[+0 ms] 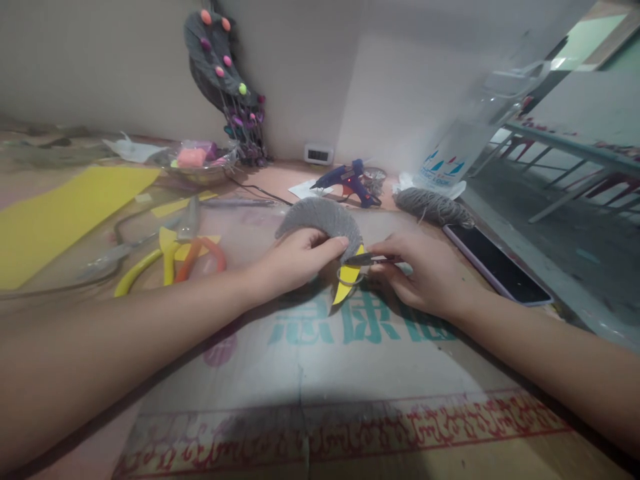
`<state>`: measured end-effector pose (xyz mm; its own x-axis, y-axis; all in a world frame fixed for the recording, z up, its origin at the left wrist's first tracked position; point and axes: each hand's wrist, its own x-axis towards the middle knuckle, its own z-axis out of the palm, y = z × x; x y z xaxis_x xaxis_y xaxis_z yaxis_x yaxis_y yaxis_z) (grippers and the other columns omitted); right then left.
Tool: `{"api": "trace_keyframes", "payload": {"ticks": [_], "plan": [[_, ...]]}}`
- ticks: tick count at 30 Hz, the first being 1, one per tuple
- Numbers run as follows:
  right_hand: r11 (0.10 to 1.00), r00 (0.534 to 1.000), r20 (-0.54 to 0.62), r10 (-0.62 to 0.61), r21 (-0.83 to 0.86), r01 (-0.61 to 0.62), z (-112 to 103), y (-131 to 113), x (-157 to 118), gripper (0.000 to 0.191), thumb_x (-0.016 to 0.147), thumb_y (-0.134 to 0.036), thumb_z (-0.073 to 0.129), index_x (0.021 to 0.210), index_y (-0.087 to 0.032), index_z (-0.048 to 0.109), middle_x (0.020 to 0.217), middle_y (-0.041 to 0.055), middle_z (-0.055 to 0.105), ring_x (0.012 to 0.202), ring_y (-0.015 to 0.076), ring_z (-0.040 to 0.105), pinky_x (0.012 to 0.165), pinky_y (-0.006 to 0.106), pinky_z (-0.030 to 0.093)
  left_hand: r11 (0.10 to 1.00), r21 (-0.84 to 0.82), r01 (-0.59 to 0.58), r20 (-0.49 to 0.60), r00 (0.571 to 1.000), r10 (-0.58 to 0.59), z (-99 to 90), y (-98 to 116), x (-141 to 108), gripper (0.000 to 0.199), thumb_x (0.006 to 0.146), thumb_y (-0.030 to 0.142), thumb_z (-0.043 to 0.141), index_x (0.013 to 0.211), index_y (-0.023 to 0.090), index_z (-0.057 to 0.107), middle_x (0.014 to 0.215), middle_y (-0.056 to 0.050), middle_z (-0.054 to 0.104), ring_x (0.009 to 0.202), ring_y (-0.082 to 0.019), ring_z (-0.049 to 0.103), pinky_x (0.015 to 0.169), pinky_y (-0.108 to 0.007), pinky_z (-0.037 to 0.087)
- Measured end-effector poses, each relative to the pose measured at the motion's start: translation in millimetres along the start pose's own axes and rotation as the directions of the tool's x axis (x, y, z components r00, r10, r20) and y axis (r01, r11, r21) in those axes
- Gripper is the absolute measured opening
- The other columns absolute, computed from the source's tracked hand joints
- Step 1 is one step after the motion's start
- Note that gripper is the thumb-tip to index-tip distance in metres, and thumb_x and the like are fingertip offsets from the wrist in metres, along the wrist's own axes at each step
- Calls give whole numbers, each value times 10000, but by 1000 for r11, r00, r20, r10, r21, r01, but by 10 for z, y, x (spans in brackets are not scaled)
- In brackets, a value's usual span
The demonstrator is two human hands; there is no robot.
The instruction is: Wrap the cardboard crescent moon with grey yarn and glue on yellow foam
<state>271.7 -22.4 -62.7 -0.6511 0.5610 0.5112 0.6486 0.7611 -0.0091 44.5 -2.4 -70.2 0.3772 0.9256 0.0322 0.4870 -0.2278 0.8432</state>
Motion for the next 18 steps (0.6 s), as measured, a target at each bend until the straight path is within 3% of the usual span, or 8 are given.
{"api": "trace_keyframes", "payload": {"ticks": [18], "plan": [[995,998,62,12,-100,-6,16,-15,-1,221,947,-284,499,986,-164,680,793,64,694,723,183,602,644,298,402,999,54,2,-1,1000,-2,-2,16,-4,504,839,603,457,572,181,521,575,13,489,584,-138,458,548,-270,318]]}}
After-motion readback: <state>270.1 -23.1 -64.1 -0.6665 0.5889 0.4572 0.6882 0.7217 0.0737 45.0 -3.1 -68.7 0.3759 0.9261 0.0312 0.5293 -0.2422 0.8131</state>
